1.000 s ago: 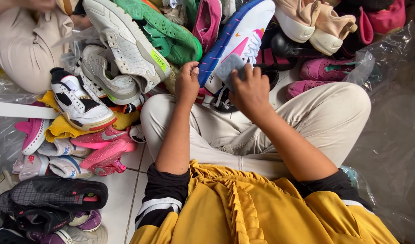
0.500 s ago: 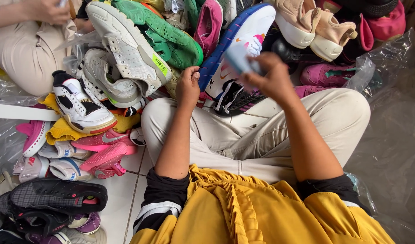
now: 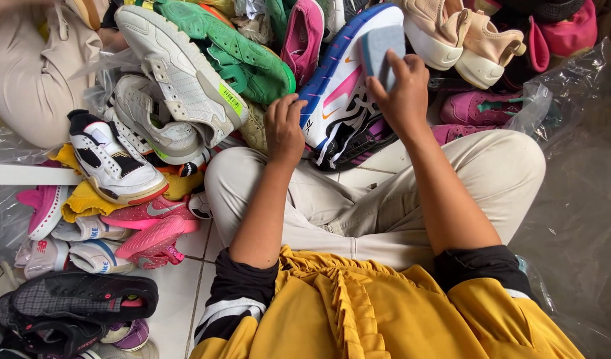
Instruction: The person scrubs a white, blue, and pink sneaker with a blue sponge. They clean the upper, sides, and sole of the shoe while sitting on the floor surrounded by other shoes.
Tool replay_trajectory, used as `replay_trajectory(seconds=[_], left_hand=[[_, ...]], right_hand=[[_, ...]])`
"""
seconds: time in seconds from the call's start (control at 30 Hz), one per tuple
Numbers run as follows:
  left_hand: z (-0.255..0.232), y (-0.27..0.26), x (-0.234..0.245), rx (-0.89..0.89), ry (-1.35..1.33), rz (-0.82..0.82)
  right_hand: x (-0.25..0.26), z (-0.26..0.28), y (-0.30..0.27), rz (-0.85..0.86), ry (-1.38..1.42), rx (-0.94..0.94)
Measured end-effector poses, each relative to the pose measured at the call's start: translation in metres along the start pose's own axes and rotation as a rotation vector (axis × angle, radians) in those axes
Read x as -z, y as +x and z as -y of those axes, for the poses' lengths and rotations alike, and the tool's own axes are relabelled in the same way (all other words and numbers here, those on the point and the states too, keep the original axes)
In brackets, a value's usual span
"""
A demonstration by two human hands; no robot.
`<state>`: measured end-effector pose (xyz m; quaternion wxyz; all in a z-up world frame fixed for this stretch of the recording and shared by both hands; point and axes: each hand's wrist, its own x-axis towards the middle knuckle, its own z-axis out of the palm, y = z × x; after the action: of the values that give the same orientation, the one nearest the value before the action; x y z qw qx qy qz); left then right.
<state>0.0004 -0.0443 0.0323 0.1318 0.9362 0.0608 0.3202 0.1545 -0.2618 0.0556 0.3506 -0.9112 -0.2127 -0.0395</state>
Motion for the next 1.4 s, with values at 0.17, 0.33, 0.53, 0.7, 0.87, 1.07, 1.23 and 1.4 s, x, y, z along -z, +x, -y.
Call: replay_trajectory(seconds=[0.17, 0.33, 0.53, 0.7, 0.87, 1.07, 1.23, 1.4], left_hand=[[-0.008, -0.001, 0.0, -0.031, 0.087, -0.027], [-0.022, -0.007, 0.001, -0.061, 0.143, -0.025], [-0.045, -0.013, 0.001, 0.001, 0.222, 0.167], [-0.055, -0.008, 0.008, 0.176, 0.151, 0.283], [-0.044, -0.01, -0.03, 0.148, 0.266, 0.133], [-0.029, 0.003, -0.024, 0.167, 0.309, 0.318], [-0.009, 0.013, -0.028, 0.076, 0.425, 0.445], [0.022, 0.02, -0.013, 0.106, 0.269, 0.334]], right_hand=[[0.019, 0.029, -0.022, 0.025, -0.181, 0.18], [0.013, 0.04, -0.041, -0.204, -0.419, 0.471], [0.008, 0.051, -0.062, 0.015, -0.406, 0.472], [0.038, 0.059, -0.052, 0.568, 0.006, 0.13], [0.068, 0.053, -0.036, 0.644, 0.176, 0.012], [0.105, 0.034, -0.022, 0.481, 0.63, -0.042], [0.074, 0.001, -0.006, 0.112, 0.841, -0.161], [0.037, -0.019, 0.003, 0.006, 0.533, -0.234]])
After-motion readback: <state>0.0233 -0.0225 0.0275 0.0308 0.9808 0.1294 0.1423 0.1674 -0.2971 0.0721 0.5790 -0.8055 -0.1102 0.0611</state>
